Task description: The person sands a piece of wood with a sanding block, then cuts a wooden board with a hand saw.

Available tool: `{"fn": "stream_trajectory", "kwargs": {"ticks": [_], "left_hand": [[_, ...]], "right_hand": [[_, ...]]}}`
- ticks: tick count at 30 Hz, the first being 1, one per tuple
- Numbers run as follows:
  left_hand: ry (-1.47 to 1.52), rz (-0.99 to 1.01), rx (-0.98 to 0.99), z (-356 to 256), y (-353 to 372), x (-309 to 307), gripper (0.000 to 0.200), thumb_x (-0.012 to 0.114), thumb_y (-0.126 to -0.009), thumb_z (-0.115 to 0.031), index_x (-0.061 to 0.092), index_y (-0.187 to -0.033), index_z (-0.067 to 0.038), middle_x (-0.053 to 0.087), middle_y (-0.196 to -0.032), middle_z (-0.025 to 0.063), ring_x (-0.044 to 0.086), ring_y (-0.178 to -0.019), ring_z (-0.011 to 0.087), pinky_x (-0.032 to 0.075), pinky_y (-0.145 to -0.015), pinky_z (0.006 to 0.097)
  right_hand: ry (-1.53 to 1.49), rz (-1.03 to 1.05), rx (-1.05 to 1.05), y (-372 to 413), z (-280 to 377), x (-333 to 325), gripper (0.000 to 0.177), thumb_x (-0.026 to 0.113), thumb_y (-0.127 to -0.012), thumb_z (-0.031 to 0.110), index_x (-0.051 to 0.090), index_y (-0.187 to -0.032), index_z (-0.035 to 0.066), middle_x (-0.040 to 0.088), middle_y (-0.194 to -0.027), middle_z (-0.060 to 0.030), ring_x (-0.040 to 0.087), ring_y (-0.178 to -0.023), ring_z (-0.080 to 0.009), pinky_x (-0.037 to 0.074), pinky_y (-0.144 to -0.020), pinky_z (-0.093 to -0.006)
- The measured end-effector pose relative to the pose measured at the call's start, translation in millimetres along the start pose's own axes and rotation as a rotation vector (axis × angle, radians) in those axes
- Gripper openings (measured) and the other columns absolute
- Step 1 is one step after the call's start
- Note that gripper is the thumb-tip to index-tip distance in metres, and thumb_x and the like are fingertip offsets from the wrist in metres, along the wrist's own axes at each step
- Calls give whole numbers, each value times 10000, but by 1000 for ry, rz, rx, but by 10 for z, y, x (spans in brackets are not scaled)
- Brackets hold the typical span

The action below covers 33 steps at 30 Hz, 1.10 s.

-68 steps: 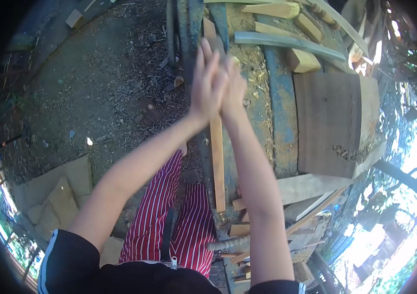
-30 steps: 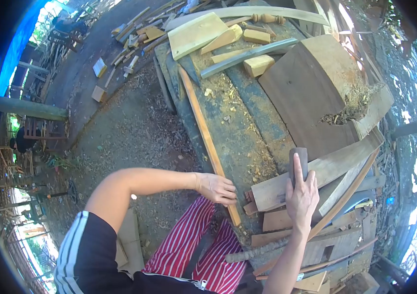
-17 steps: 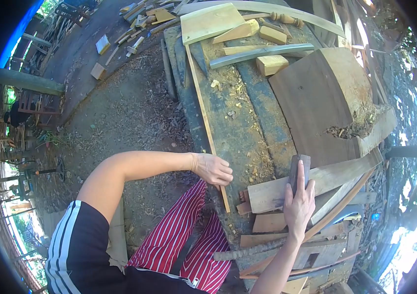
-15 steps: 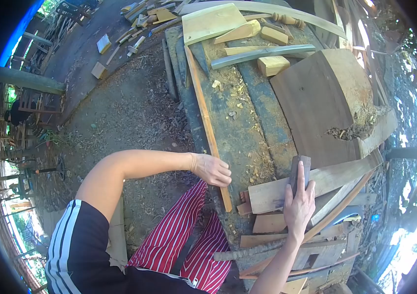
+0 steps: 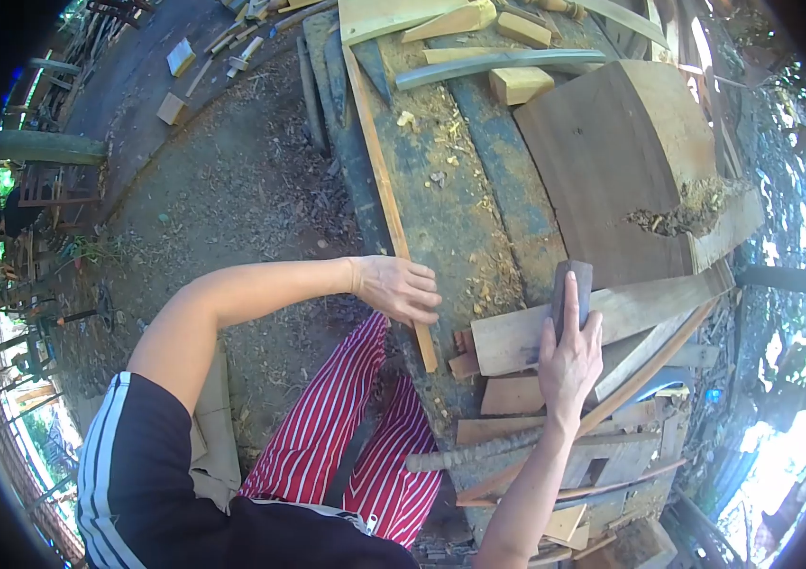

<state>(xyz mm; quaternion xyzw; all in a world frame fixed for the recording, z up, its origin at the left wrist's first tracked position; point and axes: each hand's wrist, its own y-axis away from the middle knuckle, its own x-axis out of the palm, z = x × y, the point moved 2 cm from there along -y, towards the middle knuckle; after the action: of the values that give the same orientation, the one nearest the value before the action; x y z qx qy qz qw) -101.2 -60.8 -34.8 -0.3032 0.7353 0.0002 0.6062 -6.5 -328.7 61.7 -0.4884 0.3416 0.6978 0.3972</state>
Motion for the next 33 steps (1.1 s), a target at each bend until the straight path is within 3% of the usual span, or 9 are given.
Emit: {"fn": "stream_trajectory", "kwargs": {"ticks": [1,6,8,10,12,15,18,27,33], "left_hand": [[15,44,-48,-33,10,22,559,766,-727,-378,579,-1190,-128,536,-1063,52,561,-991,213,449,-974,395],[85,-133,-200,-421,26,-1,659,765,-755,-345,539,-1343,-149,535,-1086,58,536,-1027,251,451,-968,424],[23,-320,-554,-760,80,41,586,756,-789,-280,550,-1320,-145,539,-1085,59,542,-1021,264,456,-948,423],[228,-413,-909,-1177,116,134,525,700,-835,-170,523,-1325,-108,528,-1135,103,525,-1055,299,456,-930,417],[274,-619,-1222,-1509,-21,160,551,635,-908,-303,454,-1384,-94,480,-1239,160,502,-1143,341,425,-977,434],[364,-734,-1283,-1696,-300,181,767,504,-960,-473,253,-1495,15,307,-1475,261,341,-1348,421,279,-1129,481],[483,-806,-1379,-1619,-464,247,819,474,-979,-457,122,-1524,41,151,-1556,294,181,-1445,446,194,-1163,504],[390,-1172,-1352,-312,-32,-259,803,485,-973,-277,0,-1537,27,46,-1608,239,83,-1489,385,120,-1196,468],[139,-1309,-1323,1481,914,-1052,794,585,-929,-321,196,-1480,97,288,-1509,314,324,-1396,415,259,-1160,456]], "right_hand": [[22,-9,-5,12,15,6,689,619,-879,160,358,-1502,294,487,-965,-157,569,-849,-355,495,-730,-453],[-64,-88,-41,190,285,86,675,619,-878,153,375,-1498,261,493,-969,-158,584,-828,-331,506,-681,-435],[-148,-39,-75,331,559,173,676,620,-875,148,378,-1496,259,516,-1020,-190,602,-824,-386,539,-709,-451],[-92,28,-228,491,805,319,658,671,-854,170,441,-1464,263,482,-913,-126,566,-743,-297,514,-633,-411],[-63,69,-369,597,1015,476,705,682,-822,147,440,-1467,299,428,-830,-84,479,-722,-226,433,-608,-353],[-48,150,-432,675,1185,661,692,639,-831,184,424,-1476,313,433,-841,-102,495,-745,-253,428,-630,-354],[-15,154,-401,678,1217,845,627,597,-868,240,435,-1467,336,433,-844,-104,498,-747,-260,430,-644,-356],[96,113,-429,-634,2010,1052,635,565,-887,210,399,-1496,280,449,-879,-127,552,-758,-270,502,-614,-369],[-30,-85,-545,-2456,2935,1455,537,507,-924,210,401,-1437,329,521,-1041,-151,593,-949,-335,545,-702,-452]]}}
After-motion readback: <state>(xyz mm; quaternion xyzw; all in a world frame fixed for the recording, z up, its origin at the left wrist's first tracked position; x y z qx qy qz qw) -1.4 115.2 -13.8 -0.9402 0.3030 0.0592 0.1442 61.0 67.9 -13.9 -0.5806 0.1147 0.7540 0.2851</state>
